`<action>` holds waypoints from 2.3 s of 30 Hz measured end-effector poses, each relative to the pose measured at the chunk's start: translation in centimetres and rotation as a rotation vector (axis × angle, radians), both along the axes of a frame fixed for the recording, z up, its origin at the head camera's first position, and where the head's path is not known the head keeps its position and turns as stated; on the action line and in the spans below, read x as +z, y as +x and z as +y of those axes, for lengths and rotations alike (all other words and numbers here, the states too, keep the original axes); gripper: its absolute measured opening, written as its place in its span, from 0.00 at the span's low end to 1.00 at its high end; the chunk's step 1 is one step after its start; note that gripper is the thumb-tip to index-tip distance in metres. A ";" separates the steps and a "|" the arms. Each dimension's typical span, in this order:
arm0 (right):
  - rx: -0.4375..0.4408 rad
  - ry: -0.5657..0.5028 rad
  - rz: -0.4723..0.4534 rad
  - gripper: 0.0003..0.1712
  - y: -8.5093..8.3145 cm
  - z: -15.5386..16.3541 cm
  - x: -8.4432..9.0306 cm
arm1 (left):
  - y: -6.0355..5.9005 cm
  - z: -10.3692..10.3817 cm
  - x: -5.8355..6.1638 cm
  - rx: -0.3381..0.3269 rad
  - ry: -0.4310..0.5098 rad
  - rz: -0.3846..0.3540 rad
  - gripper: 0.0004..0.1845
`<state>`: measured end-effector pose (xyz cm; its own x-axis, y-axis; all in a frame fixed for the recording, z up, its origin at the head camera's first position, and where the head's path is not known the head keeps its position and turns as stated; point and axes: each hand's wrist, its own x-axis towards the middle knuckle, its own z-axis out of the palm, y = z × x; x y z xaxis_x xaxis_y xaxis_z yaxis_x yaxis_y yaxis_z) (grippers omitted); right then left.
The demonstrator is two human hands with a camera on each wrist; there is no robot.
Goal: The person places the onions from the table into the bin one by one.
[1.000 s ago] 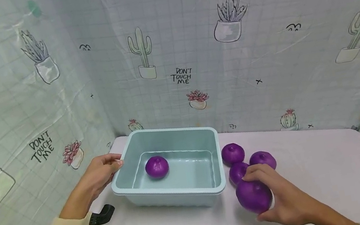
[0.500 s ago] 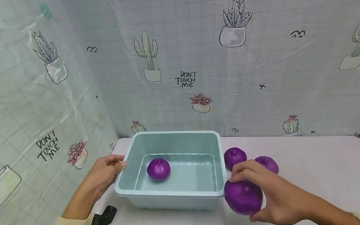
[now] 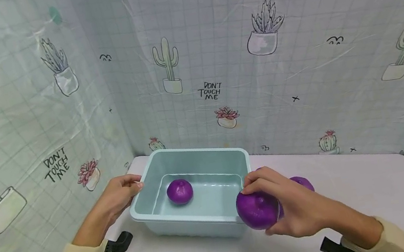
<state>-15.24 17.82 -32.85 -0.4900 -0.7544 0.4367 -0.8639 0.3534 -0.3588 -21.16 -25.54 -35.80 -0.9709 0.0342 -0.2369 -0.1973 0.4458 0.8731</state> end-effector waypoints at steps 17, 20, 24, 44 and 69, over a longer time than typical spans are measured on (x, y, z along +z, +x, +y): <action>0.122 0.071 0.012 0.47 -5.0 -6.1 1.6 | -0.4 -0.1 -0.2 0.005 0.029 -0.008 0.25; 0.135 0.092 0.023 0.47 -5.7 -7.2 1.7 | -0.4 -0.1 -0.4 0.008 0.028 -0.013 0.25; 0.144 0.105 0.018 0.47 -6.6 -8.9 1.9 | -0.2 -0.1 -0.5 0.012 0.037 -0.012 0.24; 0.128 0.176 -0.015 0.42 -10.5 -16.6 0.7 | 0.0 0.2 -0.5 0.041 0.070 -0.009 0.22; 0.202 0.482 -0.067 0.42 -11.4 -19.7 -4.4 | 0.2 0.5 -0.3 0.041 0.011 0.001 0.22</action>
<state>-26.68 -1.91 -37.29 -0.3294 -0.9441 -0.0109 -0.9125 0.3213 -0.2533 -20.94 -25.04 -36.08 -0.9717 -0.0031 -0.2360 -0.2147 0.4273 0.8782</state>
